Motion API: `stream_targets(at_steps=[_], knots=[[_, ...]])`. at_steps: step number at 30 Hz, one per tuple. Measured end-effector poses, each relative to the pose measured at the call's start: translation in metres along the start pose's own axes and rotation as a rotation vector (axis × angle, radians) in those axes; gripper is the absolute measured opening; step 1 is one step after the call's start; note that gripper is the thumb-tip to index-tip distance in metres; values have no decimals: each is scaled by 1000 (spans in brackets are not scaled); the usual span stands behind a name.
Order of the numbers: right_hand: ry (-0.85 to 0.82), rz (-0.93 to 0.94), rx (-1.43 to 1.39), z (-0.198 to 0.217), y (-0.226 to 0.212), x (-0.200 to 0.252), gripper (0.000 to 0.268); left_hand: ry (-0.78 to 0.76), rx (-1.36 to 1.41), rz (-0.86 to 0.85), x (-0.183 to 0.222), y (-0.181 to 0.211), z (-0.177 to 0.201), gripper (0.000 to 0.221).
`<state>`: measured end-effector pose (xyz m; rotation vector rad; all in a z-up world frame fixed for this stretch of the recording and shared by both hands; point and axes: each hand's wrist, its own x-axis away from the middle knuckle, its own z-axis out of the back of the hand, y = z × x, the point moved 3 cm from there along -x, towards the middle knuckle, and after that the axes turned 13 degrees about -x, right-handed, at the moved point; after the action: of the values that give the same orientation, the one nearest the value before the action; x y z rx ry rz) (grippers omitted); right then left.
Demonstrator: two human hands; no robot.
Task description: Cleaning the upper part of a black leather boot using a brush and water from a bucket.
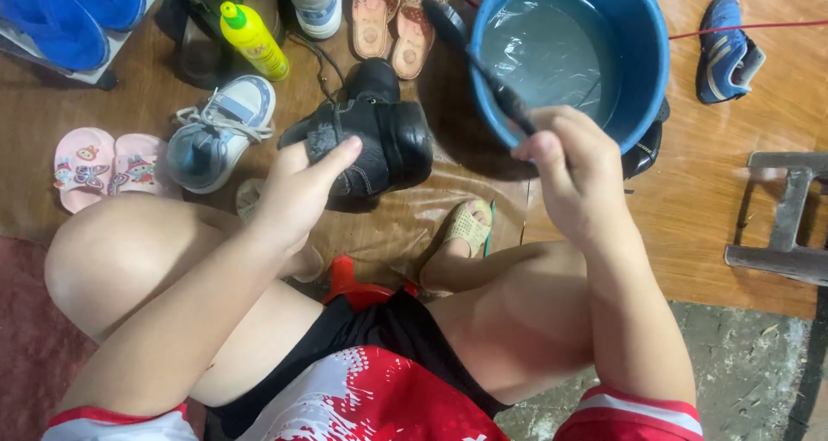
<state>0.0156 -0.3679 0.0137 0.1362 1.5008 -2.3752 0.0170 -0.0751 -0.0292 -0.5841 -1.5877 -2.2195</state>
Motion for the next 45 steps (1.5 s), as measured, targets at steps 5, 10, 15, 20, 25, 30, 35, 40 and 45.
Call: stream_targets(at_steps=[5,10,15,20,25,30,35,40,45], knots=[[-200,-154,355,-12,3,16,13,68,-102,105,-3,0,1,55],[-398,-251,267,-18,-6,19,27,123,-170,243,8,10,20,82],[-529,-265,235,-25,-9,19,35,129,-82,-38,3,-8,22,51],[-555,-308,242,-26,-6,27,31,163,-53,-191,0,-7,20,49],[-528,-236,291,-29,4,39,30,235,-65,-187,11,0,25,44],[-459,-202,310,-29,12,42,34,251,-78,-170,6,-9,26,41],[-413,-271,197,-32,16,42,38,243,-31,-214,11,-8,27,36],[-385,-564,-11,-35,31,41,42,253,48,-440,7,-19,30,33],[-377,-795,-168,-37,41,35,49,342,181,-625,16,-9,36,31]])
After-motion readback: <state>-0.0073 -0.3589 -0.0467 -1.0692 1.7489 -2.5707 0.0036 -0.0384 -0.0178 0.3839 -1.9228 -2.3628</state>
